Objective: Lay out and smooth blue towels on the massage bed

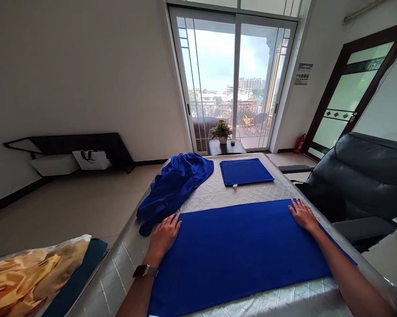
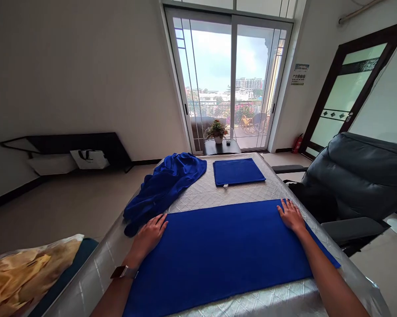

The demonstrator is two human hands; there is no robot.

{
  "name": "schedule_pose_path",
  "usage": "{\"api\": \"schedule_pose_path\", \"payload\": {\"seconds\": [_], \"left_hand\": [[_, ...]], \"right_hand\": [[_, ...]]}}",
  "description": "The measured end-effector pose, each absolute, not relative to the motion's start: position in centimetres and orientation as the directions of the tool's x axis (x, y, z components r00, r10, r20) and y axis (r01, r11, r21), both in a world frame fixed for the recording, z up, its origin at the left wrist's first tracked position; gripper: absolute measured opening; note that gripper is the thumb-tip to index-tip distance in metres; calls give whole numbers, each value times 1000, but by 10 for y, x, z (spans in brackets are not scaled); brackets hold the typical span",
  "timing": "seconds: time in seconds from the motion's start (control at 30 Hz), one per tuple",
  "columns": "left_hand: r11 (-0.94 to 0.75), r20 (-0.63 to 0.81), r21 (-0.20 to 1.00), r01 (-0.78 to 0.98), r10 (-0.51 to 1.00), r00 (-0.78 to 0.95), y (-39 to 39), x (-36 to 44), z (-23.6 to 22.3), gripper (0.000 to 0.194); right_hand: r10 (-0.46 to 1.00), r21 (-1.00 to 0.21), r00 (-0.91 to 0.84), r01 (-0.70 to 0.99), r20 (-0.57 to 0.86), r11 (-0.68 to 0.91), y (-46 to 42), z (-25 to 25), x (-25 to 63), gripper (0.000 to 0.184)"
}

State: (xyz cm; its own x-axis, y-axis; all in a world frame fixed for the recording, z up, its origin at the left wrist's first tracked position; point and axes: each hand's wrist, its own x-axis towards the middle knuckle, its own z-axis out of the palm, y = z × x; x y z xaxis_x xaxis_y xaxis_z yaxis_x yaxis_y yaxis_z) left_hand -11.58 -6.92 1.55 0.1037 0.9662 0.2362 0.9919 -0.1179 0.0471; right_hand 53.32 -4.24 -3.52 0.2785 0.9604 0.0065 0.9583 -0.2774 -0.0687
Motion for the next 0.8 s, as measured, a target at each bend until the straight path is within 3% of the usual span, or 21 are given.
{"api": "schedule_pose_path", "payload": {"seconds": [0.2,0.37,0.53,0.63,0.8], "left_hand": [[-97,250,-2,995,964,94,-73,-108,11,59],[-93,302,-13,996,949,93,-80,-93,9,64],[-166,297,39,985,944,147,-85,-77,6,65],[-188,265,49,981,949,169,-84,-73,-1,66],[-172,213,53,984,964,157,-82,-73,-8,66]], "right_hand": [[958,-48,285,957,-12,-285,-42,-33,529,73],[948,67,315,948,-33,-313,-45,-20,523,71],[948,177,291,934,125,-310,-54,5,472,62],[973,103,171,977,157,-189,-67,19,399,62],[981,-157,-187,968,57,194,-102,32,254,74]]}}
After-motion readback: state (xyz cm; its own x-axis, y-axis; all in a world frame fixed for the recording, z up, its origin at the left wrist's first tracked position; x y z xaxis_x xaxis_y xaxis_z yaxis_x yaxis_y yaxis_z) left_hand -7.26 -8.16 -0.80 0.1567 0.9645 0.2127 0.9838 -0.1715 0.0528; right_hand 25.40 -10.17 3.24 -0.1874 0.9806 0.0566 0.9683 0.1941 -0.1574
